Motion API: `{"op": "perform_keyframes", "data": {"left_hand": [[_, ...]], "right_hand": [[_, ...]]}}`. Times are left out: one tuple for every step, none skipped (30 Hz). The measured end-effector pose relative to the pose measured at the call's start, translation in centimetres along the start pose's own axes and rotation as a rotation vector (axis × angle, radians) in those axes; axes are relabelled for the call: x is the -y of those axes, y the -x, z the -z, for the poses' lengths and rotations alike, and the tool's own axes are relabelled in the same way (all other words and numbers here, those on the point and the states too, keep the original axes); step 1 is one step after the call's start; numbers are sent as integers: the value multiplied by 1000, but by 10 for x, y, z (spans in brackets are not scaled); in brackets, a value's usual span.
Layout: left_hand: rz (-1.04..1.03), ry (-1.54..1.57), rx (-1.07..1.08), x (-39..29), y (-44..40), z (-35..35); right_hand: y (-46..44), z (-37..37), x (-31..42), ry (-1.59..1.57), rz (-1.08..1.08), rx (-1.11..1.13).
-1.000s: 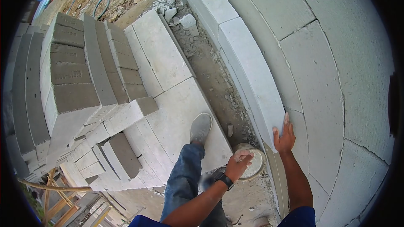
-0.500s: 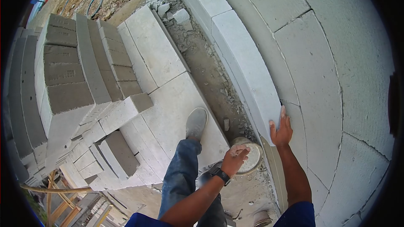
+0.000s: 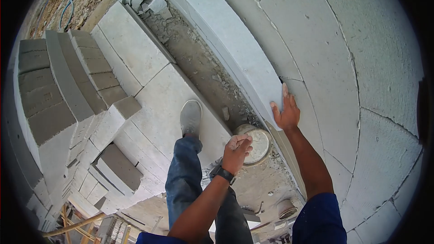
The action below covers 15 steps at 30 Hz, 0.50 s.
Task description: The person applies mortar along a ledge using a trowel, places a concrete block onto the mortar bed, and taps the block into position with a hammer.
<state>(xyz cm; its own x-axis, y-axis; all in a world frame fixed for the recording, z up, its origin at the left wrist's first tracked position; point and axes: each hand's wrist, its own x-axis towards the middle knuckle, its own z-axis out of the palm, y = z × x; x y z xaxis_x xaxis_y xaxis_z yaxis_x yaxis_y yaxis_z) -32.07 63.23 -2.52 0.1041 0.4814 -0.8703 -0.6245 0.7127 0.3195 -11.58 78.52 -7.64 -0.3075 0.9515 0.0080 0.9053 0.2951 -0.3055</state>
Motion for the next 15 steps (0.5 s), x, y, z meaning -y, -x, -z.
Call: {"op": "perform_keyframes", "data": {"left_hand": [[10, -26, 10, -3, 1, 0], [24, -54, 20, -8, 3, 0], [38, -53, 11, -9, 6, 0], [41, -51, 3, -11, 5, -1], [42, -65, 1, -12, 7, -2], [25, -63, 27, -10, 7, 1], [31, -79, 19, -9, 5, 4], [43, -92, 14, -6, 5, 6], [32, -111, 13, -7, 8, 6], [25, -127, 24, -9, 11, 4], [34, -143, 40, -5, 9, 7], [37, -162, 54, -2, 8, 11], [56, -184, 64, -1, 7, 14], [71, -209, 69, 0, 8, 16], [84, -211, 87, 2, 8, 19]], "right_hand": [[1, -5, -5, 54, 53, -51], [1, 5, 2, 6, -89, 119], [2, 5, 1, 2, -59, 73], [2, 5, -1, -12, -48, 57], [1, 7, 0, -24, -65, 65], [3, 6, -1, -16, -67, 40], [3, 3, -3, -6, -68, 13], [5, 3, -5, -31, -71, 30], [8, 0, -6, 74, -96, 77], [5, 9, 0, 68, -204, 206], [5, 14, 1, 23, -259, 260], [8, 14, 1, -10, -264, 239], [10, 13, 0, -35, -282, 215], [12, 14, 1, -53, -334, 197], [15, 10, -2, -100, -372, 147]]}}
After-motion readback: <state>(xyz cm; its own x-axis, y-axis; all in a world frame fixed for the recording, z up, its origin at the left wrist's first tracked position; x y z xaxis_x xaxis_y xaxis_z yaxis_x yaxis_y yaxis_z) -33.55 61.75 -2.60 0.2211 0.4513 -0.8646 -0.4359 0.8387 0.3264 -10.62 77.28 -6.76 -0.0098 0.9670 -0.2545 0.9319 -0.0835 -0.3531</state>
